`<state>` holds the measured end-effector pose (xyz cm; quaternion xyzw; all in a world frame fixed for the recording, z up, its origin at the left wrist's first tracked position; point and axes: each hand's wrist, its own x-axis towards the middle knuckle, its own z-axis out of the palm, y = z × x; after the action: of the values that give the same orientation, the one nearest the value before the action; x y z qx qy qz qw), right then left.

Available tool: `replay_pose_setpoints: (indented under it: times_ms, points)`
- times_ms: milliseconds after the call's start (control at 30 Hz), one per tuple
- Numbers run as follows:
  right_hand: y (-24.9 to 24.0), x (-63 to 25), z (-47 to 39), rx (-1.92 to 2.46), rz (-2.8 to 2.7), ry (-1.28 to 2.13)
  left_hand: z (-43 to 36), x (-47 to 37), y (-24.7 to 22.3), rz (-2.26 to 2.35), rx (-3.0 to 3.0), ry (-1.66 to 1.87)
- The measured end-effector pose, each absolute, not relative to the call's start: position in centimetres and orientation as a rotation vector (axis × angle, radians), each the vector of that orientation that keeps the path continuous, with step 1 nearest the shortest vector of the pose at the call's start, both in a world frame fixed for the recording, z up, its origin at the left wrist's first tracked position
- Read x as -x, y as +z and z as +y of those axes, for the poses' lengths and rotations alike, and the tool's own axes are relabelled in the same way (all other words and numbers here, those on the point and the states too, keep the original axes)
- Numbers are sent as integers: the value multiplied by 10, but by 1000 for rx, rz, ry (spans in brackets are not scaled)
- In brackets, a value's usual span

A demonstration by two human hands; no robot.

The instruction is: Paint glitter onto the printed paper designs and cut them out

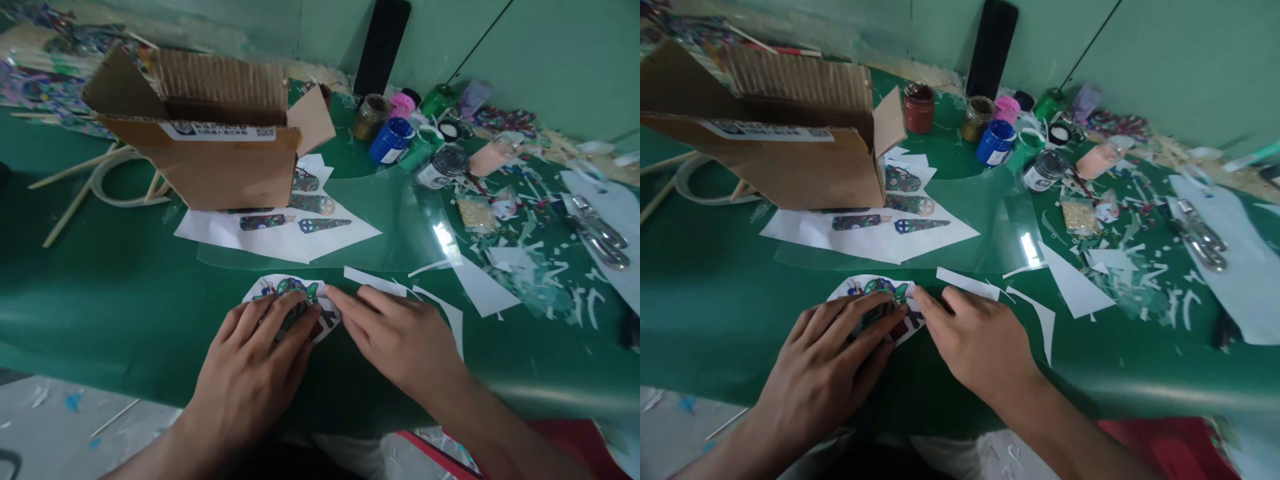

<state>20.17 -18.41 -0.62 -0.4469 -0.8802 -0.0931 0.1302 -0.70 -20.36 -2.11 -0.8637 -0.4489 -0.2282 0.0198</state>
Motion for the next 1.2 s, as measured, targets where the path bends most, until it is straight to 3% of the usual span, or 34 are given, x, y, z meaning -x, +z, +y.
replay_pose_setpoints:
  times_ms: [633, 1033, 1200]
  points:
    - [5, -203, -201, 1391, -2672, -373, -206, 4, -19, -1448, 2669, -691]
    - [-1, -209, -188, 1262, -2537, -88, -197, 13, -15, -1374, 2795, -694]
    - [-8, -209, -185, 1248, -2564, -123, -196, 23, -15, -1397, 2820, -673]
